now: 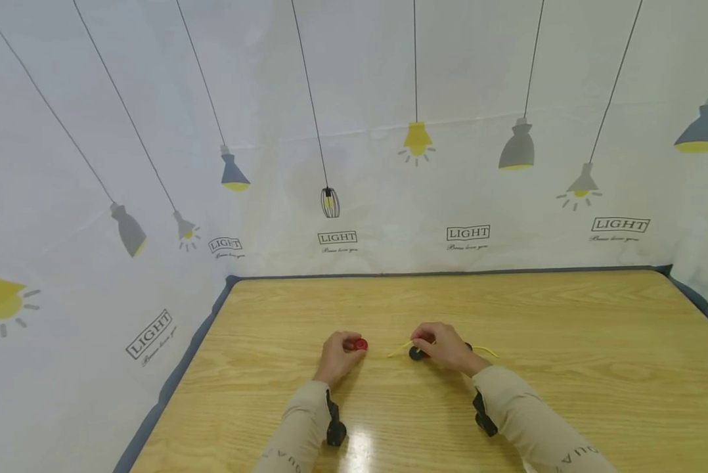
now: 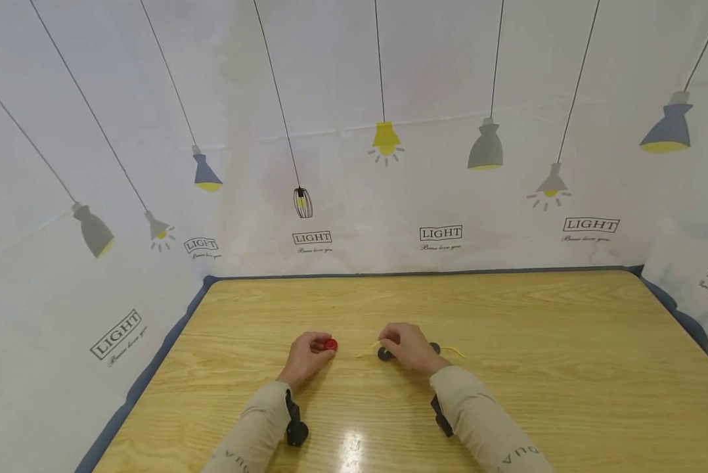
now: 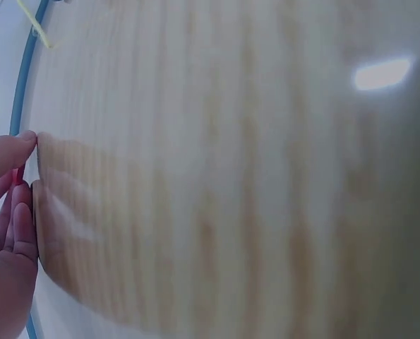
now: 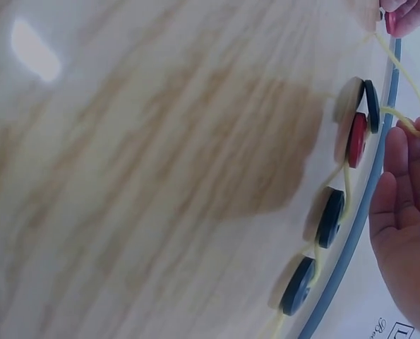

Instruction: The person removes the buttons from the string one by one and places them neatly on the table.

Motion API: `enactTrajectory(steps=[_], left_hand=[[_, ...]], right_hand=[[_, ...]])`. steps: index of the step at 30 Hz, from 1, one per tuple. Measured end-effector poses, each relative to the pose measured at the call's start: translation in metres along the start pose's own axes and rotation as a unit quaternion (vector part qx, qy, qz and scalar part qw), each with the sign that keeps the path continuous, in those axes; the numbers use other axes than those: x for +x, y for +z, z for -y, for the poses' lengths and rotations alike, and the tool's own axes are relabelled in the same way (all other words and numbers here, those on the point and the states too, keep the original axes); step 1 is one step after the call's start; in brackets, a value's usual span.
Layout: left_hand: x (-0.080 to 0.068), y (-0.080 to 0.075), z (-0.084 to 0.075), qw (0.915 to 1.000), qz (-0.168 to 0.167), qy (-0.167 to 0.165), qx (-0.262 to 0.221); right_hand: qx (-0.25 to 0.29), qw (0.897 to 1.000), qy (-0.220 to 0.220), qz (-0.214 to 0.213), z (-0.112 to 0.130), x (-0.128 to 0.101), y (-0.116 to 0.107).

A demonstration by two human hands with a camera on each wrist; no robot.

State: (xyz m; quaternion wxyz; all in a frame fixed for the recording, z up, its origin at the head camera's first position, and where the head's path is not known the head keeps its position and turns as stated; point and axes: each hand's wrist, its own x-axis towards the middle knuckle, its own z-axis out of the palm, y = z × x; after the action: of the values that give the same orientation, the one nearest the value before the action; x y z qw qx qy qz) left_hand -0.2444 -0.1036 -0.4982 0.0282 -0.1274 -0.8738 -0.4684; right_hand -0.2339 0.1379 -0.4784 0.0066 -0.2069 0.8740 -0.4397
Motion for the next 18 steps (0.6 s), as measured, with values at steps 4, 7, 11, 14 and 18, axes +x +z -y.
enactTrajectory(steps=[4,7,11,14,18], left_hand=[[0.0014,-0.0003,0.0001,0.9999,0.008,-0.010,0.003],[0.0021,0.0002,-0.0003,0.9998,0.010,-0.019,-0.001],[0.0024,0.0009,-0.0005,0.9996,0.010,-0.025,-0.003],[0.0020,0.0009,-0.0008,0.9996,0.011,-0.024,-0.002],[0.0018,0.0011,-0.0004,0.9997,0.014,-0.022,-0.001]], right_hand=[[0.008,1.000,0.003,0.001,0.0001,0.0004,-0.0017],[0.009,1.000,0.004,-0.001,0.0004,0.0001,-0.0022],[0.009,1.000,0.009,0.001,0.0002,0.0003,-0.0019],[0.012,1.000,0.010,0.001,0.0001,0.0010,-0.0023],[0.009,1.000,0.011,-0.002,0.0010,0.0019,-0.0035]])
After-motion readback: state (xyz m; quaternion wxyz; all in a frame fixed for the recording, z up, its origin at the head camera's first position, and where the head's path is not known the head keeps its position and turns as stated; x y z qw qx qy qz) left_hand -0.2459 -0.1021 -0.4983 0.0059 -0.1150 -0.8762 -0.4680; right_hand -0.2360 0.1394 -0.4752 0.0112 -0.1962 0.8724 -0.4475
